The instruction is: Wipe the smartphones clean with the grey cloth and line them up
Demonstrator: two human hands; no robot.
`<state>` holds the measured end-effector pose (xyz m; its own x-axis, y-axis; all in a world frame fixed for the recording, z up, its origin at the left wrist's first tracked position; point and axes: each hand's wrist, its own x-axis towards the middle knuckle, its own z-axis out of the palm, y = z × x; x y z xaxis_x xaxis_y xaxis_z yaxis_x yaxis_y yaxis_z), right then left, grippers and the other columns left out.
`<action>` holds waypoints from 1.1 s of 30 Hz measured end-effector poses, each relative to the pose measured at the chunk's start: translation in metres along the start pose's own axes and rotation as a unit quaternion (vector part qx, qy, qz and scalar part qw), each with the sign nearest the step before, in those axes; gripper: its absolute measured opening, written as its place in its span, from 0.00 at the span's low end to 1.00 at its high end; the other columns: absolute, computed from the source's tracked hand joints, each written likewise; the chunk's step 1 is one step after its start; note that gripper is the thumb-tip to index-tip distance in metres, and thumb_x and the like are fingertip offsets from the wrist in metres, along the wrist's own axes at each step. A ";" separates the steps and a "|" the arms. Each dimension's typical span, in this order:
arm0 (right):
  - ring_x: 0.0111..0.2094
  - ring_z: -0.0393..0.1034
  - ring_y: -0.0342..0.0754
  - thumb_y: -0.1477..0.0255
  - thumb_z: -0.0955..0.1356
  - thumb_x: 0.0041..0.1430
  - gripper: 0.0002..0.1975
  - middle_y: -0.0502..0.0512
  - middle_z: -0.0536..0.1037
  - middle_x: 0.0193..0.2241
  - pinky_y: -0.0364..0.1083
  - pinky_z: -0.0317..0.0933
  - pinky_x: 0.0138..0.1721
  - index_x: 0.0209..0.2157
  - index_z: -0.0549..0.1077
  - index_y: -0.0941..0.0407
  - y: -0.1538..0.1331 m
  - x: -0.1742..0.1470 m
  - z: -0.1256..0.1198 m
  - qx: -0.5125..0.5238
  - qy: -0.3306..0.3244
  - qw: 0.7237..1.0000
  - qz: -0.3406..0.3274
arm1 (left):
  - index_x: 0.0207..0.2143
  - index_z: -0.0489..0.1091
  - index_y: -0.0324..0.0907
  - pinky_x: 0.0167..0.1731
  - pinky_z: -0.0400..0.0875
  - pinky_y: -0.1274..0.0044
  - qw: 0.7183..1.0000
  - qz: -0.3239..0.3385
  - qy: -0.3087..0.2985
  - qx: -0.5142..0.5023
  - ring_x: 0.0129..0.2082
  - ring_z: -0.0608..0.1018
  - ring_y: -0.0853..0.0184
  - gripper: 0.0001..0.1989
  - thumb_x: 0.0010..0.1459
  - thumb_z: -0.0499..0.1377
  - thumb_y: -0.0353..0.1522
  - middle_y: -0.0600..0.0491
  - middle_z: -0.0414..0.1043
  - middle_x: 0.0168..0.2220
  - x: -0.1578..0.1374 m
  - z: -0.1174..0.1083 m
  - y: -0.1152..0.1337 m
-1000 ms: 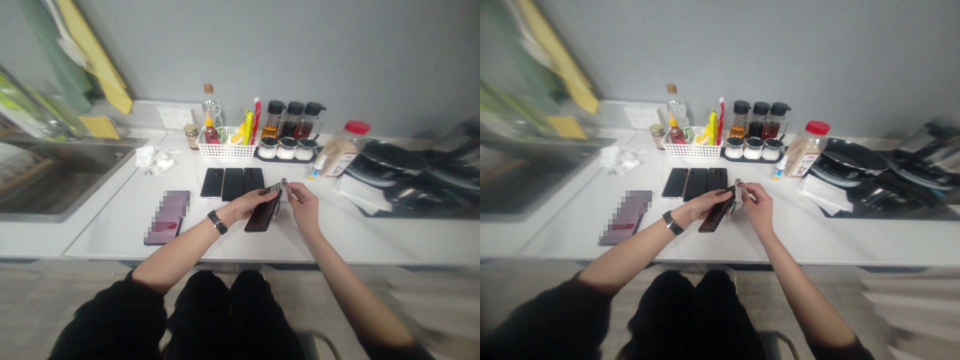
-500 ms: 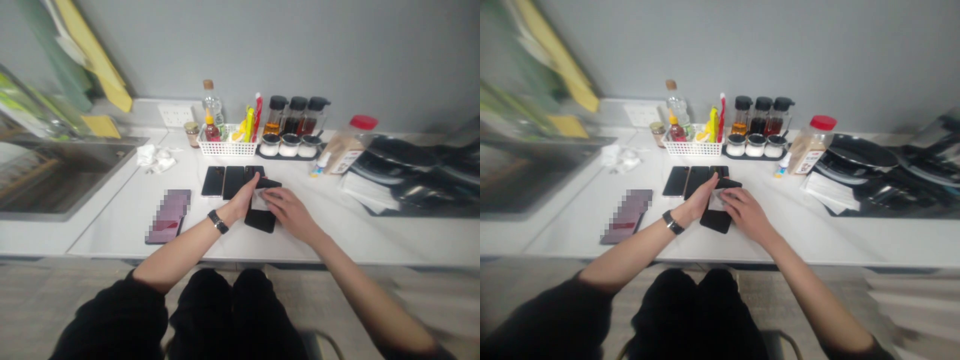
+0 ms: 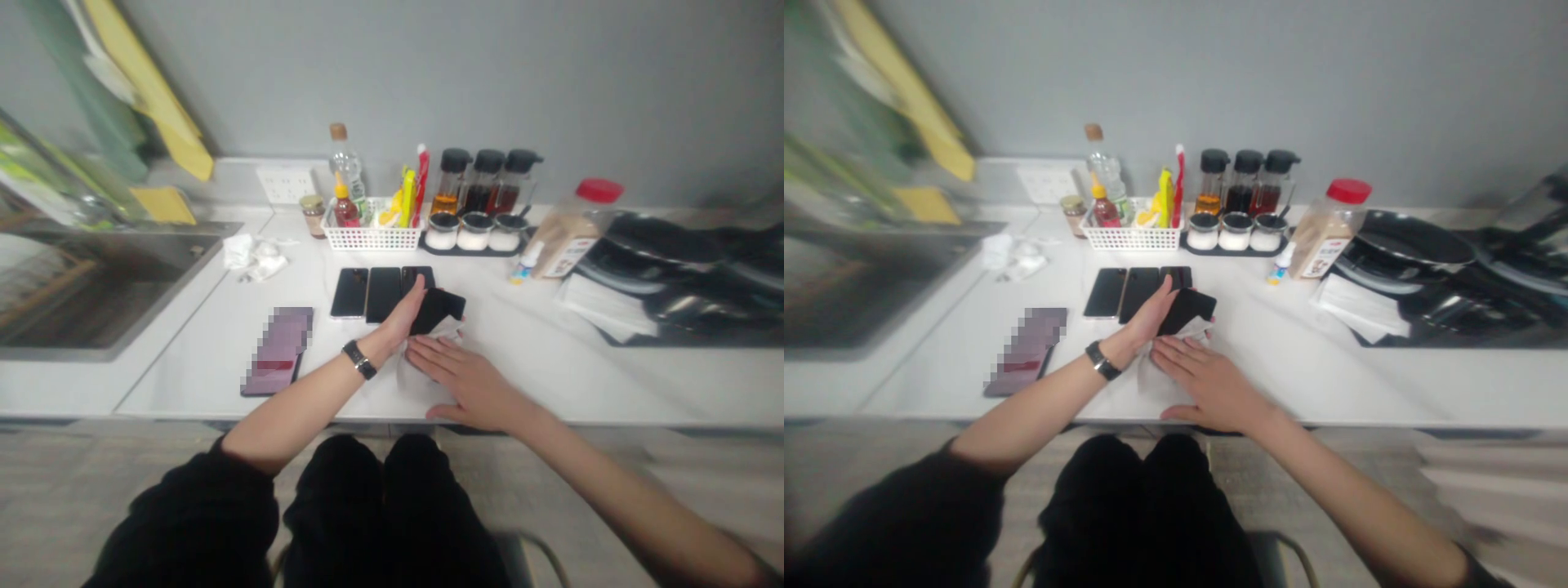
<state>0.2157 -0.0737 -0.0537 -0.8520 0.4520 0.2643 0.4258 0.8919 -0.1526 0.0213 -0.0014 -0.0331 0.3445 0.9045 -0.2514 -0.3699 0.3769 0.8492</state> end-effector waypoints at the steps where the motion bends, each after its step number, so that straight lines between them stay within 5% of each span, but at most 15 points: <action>1: 0.78 0.55 0.57 0.45 0.66 0.72 0.49 0.63 0.60 0.77 0.60 0.54 0.78 0.80 0.45 0.56 -0.004 -0.006 0.000 -0.003 -0.007 1.000 -0.020 | 0.61 0.76 0.39 0.71 0.66 0.63 1.000 0.000 -0.018 -0.023 0.65 0.78 0.52 0.34 0.75 0.49 0.56 0.40 0.81 0.59 0.000 0.000 0.001; 7: 0.79 0.51 0.62 0.53 0.65 0.76 0.42 0.66 0.59 0.77 0.67 0.57 0.75 0.80 0.47 0.56 0.027 -0.002 -0.013 -0.083 0.026 0.995 0.056 | 0.54 0.80 0.38 0.59 0.77 0.61 0.995 -0.080 0.027 -0.054 0.52 0.86 0.51 0.35 0.70 0.54 0.59 0.41 0.86 0.46 0.001 0.010 -0.004; 11: 0.80 0.50 0.64 0.51 0.64 0.75 0.42 0.68 0.58 0.77 0.69 0.52 0.76 0.79 0.50 0.60 0.031 0.027 -0.015 -0.094 0.062 0.987 0.116 | 0.54 0.79 0.38 0.58 0.78 0.64 0.991 -0.058 0.057 -0.104 0.47 0.87 0.55 0.30 0.75 0.52 0.53 0.45 0.86 0.42 0.001 0.012 -0.004; 15: 0.77 0.57 0.66 0.45 0.65 0.72 0.46 0.77 0.65 0.73 0.68 0.58 0.74 0.74 0.61 0.68 0.000 0.020 -0.004 -0.075 0.052 0.995 0.047 | 0.53 0.79 0.34 0.54 0.80 0.63 0.982 -0.102 0.064 -0.145 0.41 0.87 0.54 0.33 0.76 0.47 0.53 0.41 0.86 0.40 0.000 0.005 0.006; 17: 0.76 0.59 0.66 0.46 0.67 0.71 0.39 0.77 0.70 0.70 0.67 0.62 0.72 0.66 0.72 0.65 -0.006 0.008 -0.002 -0.070 0.037 0.997 0.014 | 0.53 0.79 0.33 0.52 0.80 0.61 0.980 -0.115 0.041 -0.158 0.41 0.87 0.51 0.37 0.76 0.45 0.54 0.39 0.86 0.41 -0.002 0.004 0.009; 20: 0.76 0.59 0.68 0.51 0.69 0.71 0.29 0.76 0.68 0.72 0.72 0.62 0.71 0.58 0.77 0.62 0.005 0.000 -0.008 -0.082 0.067 0.992 0.064 | 0.52 0.79 0.34 0.52 0.80 0.63 0.979 -0.127 0.019 -0.161 0.39 0.87 0.54 0.33 0.77 0.46 0.51 0.42 0.86 0.39 -0.004 0.010 0.004; 24: 0.73 0.65 0.71 0.52 0.68 0.72 0.33 0.79 0.74 0.66 0.75 0.64 0.69 0.62 0.74 0.66 0.016 0.012 -0.011 -0.079 0.133 0.983 0.099 | 0.48 0.79 0.34 0.50 0.79 0.70 0.980 -0.113 0.014 -0.166 0.32 0.85 0.61 0.27 0.79 0.48 0.45 0.47 0.85 0.33 -0.007 0.017 -0.003; 26: 0.67 0.73 0.67 0.54 0.68 0.73 0.29 0.76 0.81 0.59 0.70 0.68 0.68 0.60 0.76 0.65 0.008 0.015 -0.005 -0.072 0.162 0.983 0.053 | 0.49 0.79 0.33 0.48 0.79 0.69 0.980 -0.118 0.025 -0.161 0.31 0.85 0.60 0.30 0.78 0.46 0.47 0.45 0.84 0.32 -0.008 0.015 -0.002; 30: 0.60 0.81 0.52 0.77 0.66 0.74 0.15 0.60 0.87 0.54 0.54 0.75 0.65 0.56 0.80 0.57 -0.008 -0.008 0.004 -0.022 0.210 0.977 -0.024 | 0.55 0.77 0.29 0.44 0.80 0.68 0.983 -0.093 0.019 -0.159 0.35 0.86 0.55 0.40 0.77 0.40 0.54 0.37 0.85 0.38 -0.007 0.008 0.006; 33: 0.57 0.83 0.50 0.82 0.63 0.71 0.21 0.55 0.86 0.55 0.51 0.78 0.60 0.57 0.80 0.52 0.004 -0.045 -0.001 0.002 0.215 0.973 0.085 | 0.60 0.74 0.28 0.46 0.80 0.65 0.982 -0.092 -0.009 -0.164 0.37 0.87 0.53 0.43 0.76 0.39 0.55 0.35 0.85 0.42 -0.007 0.006 0.008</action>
<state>0.2563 -0.0906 -0.0651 -0.5633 0.5586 0.6088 0.5469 0.8044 -0.2320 0.0209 -0.0058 -0.0218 0.4461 0.8123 -0.3757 -0.5572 0.5806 0.5937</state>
